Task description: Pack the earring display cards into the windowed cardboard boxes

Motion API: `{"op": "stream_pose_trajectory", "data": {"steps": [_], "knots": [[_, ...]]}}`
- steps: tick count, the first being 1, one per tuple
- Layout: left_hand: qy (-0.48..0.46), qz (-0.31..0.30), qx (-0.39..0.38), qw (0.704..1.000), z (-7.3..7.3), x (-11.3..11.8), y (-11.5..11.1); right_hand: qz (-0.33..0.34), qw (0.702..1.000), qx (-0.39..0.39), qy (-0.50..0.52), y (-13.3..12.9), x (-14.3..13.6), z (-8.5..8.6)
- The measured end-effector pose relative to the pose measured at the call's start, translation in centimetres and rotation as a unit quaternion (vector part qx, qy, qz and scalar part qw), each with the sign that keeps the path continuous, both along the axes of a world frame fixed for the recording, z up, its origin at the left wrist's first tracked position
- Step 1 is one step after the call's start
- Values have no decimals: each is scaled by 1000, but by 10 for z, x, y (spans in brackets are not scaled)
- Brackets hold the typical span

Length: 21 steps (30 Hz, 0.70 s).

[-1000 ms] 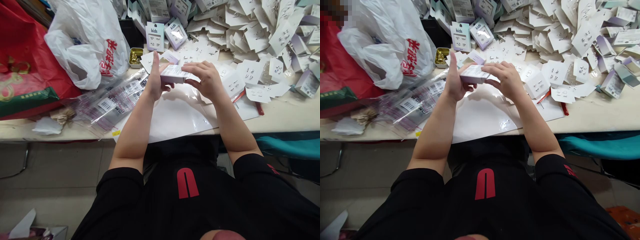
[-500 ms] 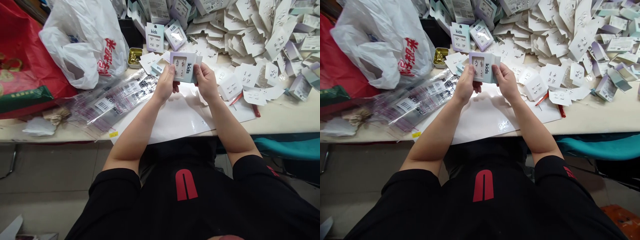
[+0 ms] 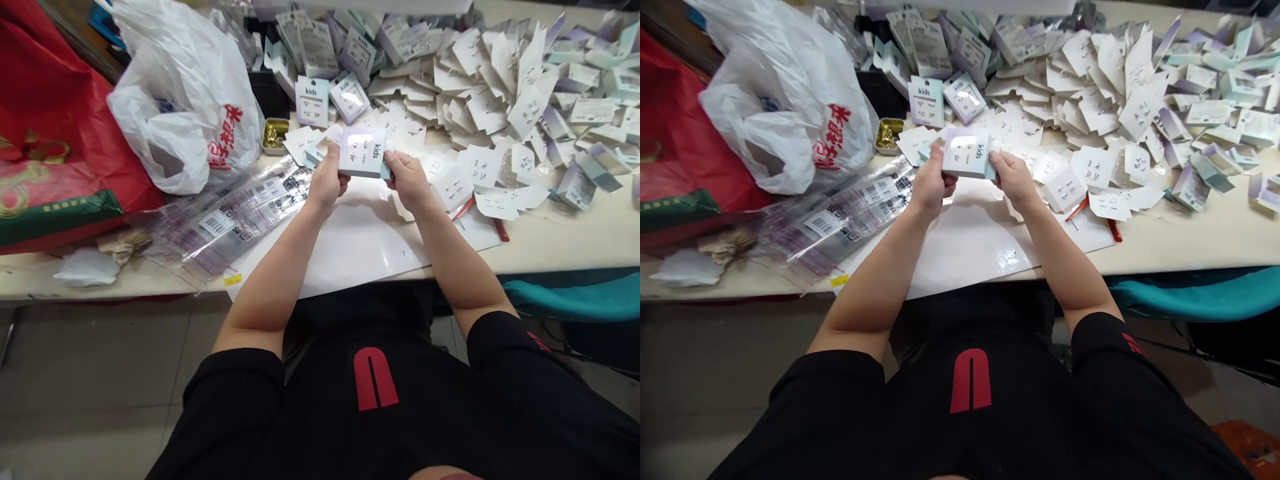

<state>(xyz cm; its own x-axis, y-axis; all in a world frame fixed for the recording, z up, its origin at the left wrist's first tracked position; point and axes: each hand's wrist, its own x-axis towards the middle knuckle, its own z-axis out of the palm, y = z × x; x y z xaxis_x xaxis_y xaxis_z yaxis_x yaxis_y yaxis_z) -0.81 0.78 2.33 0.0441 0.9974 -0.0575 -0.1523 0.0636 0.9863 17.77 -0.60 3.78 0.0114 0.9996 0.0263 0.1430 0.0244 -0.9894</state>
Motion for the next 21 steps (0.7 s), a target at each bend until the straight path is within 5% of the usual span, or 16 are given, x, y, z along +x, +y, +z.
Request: {"op": "stream_pose_trajectory", "data": {"steps": [3,6,10,15,18,21], "knots": [[-29,36,-43,998,14,-11,1,-49,993,-95,55,38,3,9],[-81,51,17,995,24,-20,2,-94,982,-136,86,98,-10,31],[-126,75,74,986,21,-24,8,-8,984,-75,162,152,-54,64],[-146,86,74,983,14,-24,16,113,982,-138,57,129,-94,61],[-142,76,85,983,15,-23,15,123,986,-112,-7,106,-76,45],[-123,69,99,985,14,-21,15,57,986,-57,-149,92,-31,39]]}}
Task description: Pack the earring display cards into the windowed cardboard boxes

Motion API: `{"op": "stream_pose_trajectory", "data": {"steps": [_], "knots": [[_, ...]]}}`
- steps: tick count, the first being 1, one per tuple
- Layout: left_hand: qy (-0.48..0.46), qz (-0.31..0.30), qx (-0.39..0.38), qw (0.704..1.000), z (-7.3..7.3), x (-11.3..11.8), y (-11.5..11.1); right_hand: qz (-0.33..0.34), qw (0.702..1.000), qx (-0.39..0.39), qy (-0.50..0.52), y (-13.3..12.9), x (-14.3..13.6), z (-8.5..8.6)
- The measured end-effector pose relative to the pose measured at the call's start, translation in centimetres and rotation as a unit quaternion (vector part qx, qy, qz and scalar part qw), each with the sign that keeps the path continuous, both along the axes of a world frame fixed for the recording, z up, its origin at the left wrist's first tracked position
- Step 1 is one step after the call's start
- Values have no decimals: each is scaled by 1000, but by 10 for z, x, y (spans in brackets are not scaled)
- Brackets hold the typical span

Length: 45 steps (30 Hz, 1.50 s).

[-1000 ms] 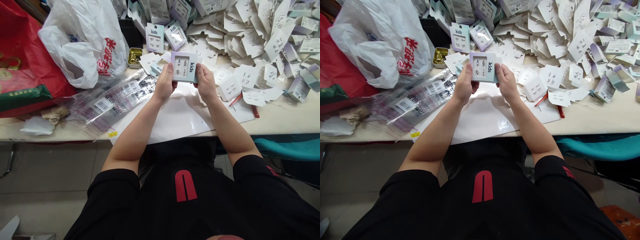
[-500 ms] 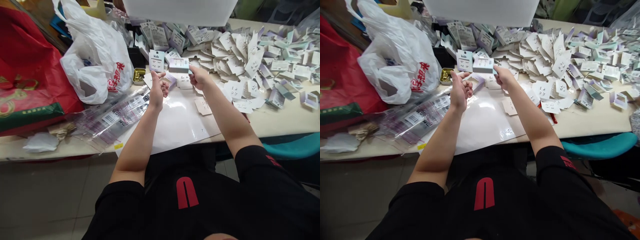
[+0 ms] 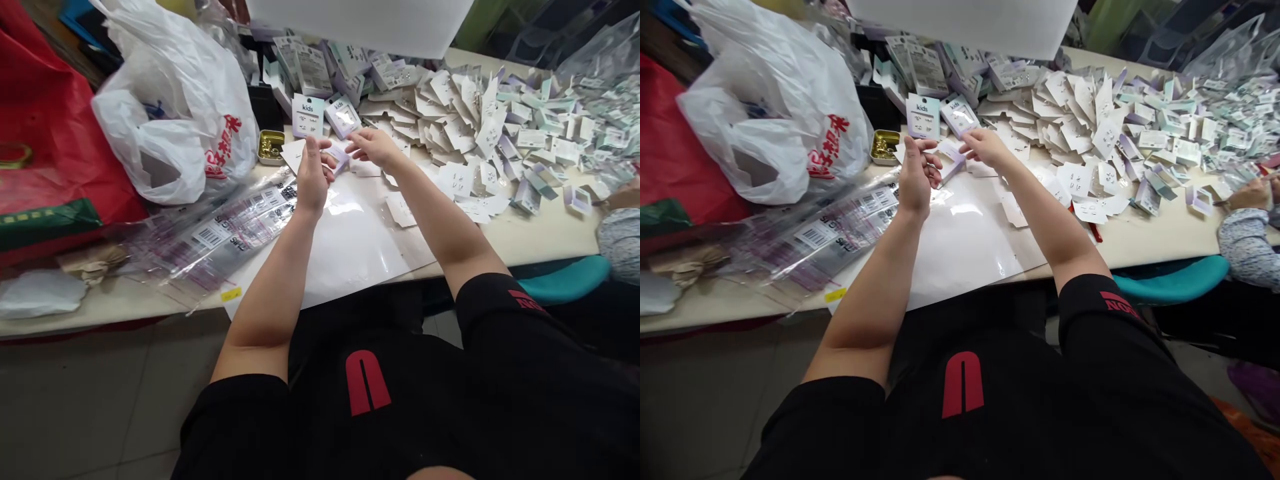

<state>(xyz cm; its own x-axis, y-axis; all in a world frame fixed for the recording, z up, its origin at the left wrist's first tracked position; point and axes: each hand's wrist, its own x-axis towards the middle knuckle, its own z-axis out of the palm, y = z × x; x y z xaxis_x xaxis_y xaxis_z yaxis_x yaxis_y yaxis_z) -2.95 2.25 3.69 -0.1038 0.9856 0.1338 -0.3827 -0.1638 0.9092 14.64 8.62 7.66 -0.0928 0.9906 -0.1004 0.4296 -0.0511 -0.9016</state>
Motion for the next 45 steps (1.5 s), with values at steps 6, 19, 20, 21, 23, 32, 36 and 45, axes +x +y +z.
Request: {"op": "stream_pose_trajectory", "data": {"steps": [6,19,20,21,23,32,36,45], "knots": [[98,-12,47,994,-10,4,-2,-49,938,74,-335,-23,94,14],[231,-5,95,968,-25,5,1,-55,886,234,-397,-76,72,5],[242,3,107,964,-28,5,4,-64,904,271,-325,-75,67,6],[248,12,123,961,-32,4,7,-68,924,289,-242,-73,61,4],[244,23,156,957,-38,2,14,-61,960,262,-79,-67,47,-8],[252,-12,183,950,-32,-6,11,-23,967,78,243,-64,25,-76],[263,-41,154,951,-22,0,-1,-3,979,64,191,-71,35,-68],[235,4,52,971,-18,5,-3,40,997,66,6,-91,24,-42]]}}
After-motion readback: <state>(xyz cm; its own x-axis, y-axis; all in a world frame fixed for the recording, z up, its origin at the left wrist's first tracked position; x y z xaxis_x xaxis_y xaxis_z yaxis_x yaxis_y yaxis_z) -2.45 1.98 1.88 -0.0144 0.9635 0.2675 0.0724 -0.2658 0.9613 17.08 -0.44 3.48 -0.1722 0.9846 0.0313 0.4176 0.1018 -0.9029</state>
